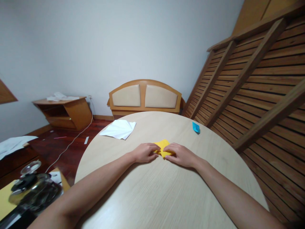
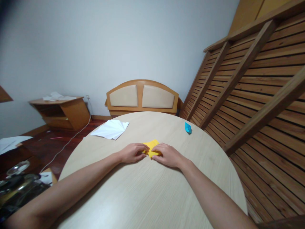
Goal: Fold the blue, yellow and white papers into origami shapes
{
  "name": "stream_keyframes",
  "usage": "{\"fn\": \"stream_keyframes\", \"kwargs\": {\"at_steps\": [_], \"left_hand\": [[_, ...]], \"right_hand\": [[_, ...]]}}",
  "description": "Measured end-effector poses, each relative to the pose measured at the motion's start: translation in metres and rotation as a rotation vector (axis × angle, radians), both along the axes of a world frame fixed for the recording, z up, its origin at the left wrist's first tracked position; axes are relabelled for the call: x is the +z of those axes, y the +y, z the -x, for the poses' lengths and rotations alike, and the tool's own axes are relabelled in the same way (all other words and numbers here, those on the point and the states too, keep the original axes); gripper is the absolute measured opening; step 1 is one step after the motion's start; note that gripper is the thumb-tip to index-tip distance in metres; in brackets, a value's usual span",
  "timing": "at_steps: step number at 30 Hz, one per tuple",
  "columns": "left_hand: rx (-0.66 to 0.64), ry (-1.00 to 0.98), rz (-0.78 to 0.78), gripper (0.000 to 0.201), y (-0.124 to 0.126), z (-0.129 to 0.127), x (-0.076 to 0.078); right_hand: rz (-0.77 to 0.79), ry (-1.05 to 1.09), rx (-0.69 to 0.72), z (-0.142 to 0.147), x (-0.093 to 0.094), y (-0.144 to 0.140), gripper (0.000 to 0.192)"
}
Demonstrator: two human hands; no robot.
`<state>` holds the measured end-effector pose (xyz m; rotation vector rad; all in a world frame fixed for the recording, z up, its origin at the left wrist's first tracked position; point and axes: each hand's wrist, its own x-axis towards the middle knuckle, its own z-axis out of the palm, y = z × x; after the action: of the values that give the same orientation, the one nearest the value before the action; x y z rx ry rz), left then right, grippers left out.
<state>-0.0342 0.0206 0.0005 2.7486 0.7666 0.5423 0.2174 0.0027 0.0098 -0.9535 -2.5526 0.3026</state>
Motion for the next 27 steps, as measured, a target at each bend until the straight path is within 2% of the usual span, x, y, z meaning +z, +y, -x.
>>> {"fn": "stream_keyframes", "kwargs": {"at_steps": [11, 19, 27], "left_hand": [[0.069, 0.028, -0.046, 0.025, 0.003, -0.003, -0.008], [0.18, 0.061, -0.082, 0.022, 0.0, -0.006, -0.004], [0.275, 0.076, -0.071, 0.022, 0.0, -0.005, -0.002]], "right_hand": [[-0.022, 0.0, 0.047, 0.002, -0.006, 0.004, 0.023], [-0.049, -0.019, -0.016, -0.006, -0.005, 0.007, 0.017], [-0.024, 0.035, -0.125, -0.012, -0.014, 0.014, 0.022]]}}
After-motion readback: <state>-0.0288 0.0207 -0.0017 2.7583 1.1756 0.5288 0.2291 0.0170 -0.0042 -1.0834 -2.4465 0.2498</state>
